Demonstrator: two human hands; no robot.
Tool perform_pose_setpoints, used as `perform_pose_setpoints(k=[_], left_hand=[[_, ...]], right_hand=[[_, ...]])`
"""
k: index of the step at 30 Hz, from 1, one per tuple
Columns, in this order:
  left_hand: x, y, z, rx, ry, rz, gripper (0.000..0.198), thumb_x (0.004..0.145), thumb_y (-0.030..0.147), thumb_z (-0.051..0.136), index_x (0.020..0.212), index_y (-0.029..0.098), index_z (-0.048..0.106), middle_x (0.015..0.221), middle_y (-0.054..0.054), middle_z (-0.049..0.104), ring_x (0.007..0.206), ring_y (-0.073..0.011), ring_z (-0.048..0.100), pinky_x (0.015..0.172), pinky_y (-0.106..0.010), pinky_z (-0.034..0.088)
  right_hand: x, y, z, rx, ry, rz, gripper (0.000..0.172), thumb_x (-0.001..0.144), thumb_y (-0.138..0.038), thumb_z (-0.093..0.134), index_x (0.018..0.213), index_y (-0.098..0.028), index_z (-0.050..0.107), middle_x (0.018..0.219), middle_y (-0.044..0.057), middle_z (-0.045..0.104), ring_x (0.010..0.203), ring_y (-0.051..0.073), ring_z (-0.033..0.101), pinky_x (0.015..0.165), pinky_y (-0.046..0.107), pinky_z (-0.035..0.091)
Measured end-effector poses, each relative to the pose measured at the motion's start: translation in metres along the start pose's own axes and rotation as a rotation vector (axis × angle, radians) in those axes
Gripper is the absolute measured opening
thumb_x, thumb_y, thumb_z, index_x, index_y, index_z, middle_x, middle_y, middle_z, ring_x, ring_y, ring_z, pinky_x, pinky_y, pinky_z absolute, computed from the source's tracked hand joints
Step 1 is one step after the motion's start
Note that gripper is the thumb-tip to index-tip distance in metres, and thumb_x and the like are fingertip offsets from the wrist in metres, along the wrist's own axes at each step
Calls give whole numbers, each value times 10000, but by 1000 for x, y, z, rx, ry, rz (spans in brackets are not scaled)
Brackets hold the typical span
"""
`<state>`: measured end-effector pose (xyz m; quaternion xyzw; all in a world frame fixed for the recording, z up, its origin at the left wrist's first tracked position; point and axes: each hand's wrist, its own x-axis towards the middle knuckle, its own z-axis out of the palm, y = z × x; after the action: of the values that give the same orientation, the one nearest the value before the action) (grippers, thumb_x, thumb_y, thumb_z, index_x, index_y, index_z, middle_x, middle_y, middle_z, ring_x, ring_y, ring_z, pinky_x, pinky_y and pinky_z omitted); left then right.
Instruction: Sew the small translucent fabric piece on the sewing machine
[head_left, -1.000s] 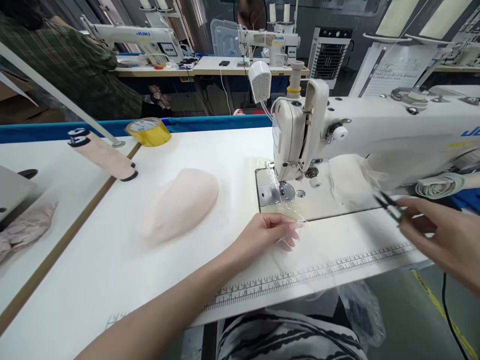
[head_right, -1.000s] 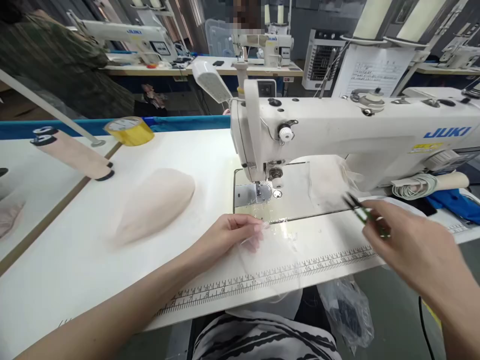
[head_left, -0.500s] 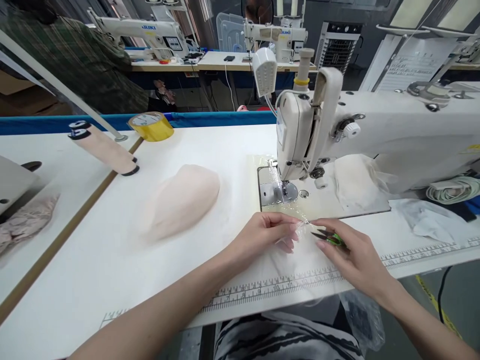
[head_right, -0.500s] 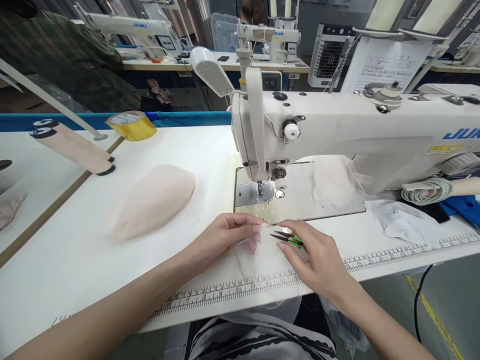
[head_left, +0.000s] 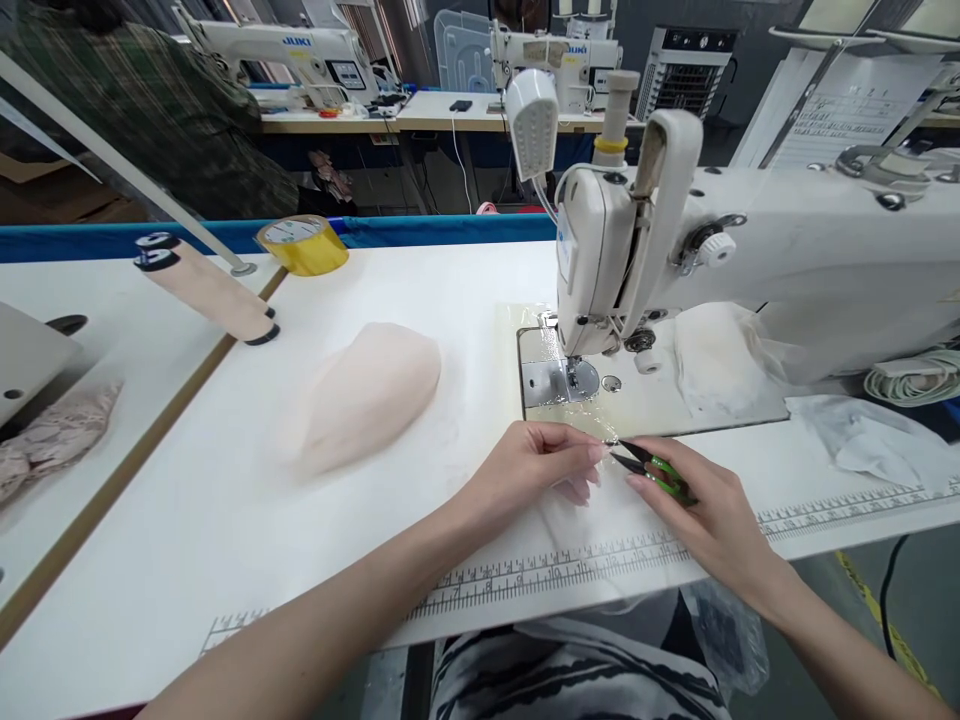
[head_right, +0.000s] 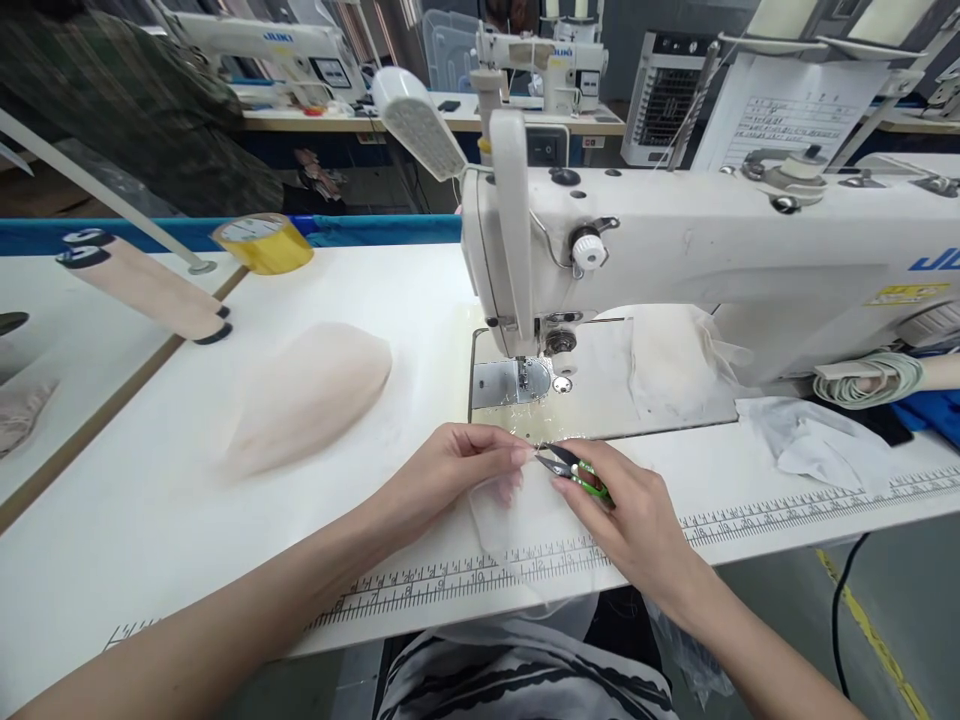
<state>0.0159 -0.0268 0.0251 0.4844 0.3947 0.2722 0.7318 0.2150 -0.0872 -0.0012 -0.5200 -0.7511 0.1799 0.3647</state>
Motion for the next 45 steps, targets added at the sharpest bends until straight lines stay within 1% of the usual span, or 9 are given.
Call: perform_pose_setpoints(k=[10, 18, 28, 30, 33, 36, 39, 42, 45], left_hand=[[-2, 4, 2, 11, 1, -14, 189, 780, 289, 690, 673, 134, 691, 607, -8, 620, 561, -98, 564, 622, -255, 490], [-3, 5, 2, 31, -2, -7, 192, 787, 281, 665, 658, 139, 676, 635, -14, 619, 571, -104, 558, 625, -265, 490], [-3, 4, 4, 42, -11, -7, 185, 775, 276, 671, 667, 126, 672, 642, -17, 614, 570, -97, 558, 594, -245, 490], [-3, 3, 4, 53, 1, -8, 165, 764, 270, 681, 679, 130, 672, 641, -14, 615, 559, -95, 558, 577, -236, 482], [-4, 3, 5, 65, 19, -5, 150, 764, 266, 678, 688, 137, 671, 645, -11, 623, 550, -93, 561, 566, -229, 474], [-5, 2, 5, 78, 24, 6, 150, 765, 260, 673, 679, 137, 668, 646, -11, 626, 562, -95, 566, 583, -232, 477], [-4, 1, 5, 84, 22, 15, 155, 771, 268, 665, 687, 138, 669, 626, -9, 619, 559, -97, 561, 592, -242, 480], [-4, 0, 4, 87, 14, 23, 185, 787, 300, 652, 698, 138, 668, 643, -17, 624, 569, -102, 564, 590, -247, 483], [-4, -1, 4, 92, 5, 25, 214, 794, 329, 655, 704, 135, 667, 663, -22, 630, 576, -99, 567, 592, -242, 484]], right_hand=[[0, -1, -1, -23, 5, 17, 223, 916, -291, 518, 1122, -216, 555, 922, 42, 660, 670, 128, 567, 568, 235, 466], [-1, -2, -1, 3, -10, 20, 234, 912, -263, 529, 1143, -223, 543, 974, 55, 658, 682, 133, 557, 575, 241, 468], [-2, -3, -3, 47, -20, 19, 227, 900, -250, 543, 1126, -228, 556, 957, 53, 654, 664, 129, 549, 543, 235, 447], [-3, -4, -6, 149, -3, 16, 177, 894, -262, 547, 1066, -227, 575, 919, 52, 649, 654, 133, 552, 532, 242, 442], [-2, -8, -12, 285, 102, 40, 121, 858, -291, 598, 958, -223, 582, 790, 26, 616, 555, 115, 491, 476, 242, 401], [3, -14, -11, 244, 128, 130, 164, 785, -291, 690, 889, -223, 583, 701, -9, 588, 488, 88, 414, 431, 227, 349], [10, -18, -4, 186, 82, 192, 174, 769, -315, 702, 878, -216, 610, 763, 13, 634, 564, 112, 496, 481, 234, 403], [14, -16, 2, 140, 106, 170, 120, 811, -320, 653, 856, -209, 649, 774, 24, 670, 628, 139, 559, 529, 248, 437], [14, -12, 3, 91, 98, 135, 88, 835, -291, 626, 825, -210, 659, 731, 12, 672, 619, 140, 572, 525, 245, 433]])
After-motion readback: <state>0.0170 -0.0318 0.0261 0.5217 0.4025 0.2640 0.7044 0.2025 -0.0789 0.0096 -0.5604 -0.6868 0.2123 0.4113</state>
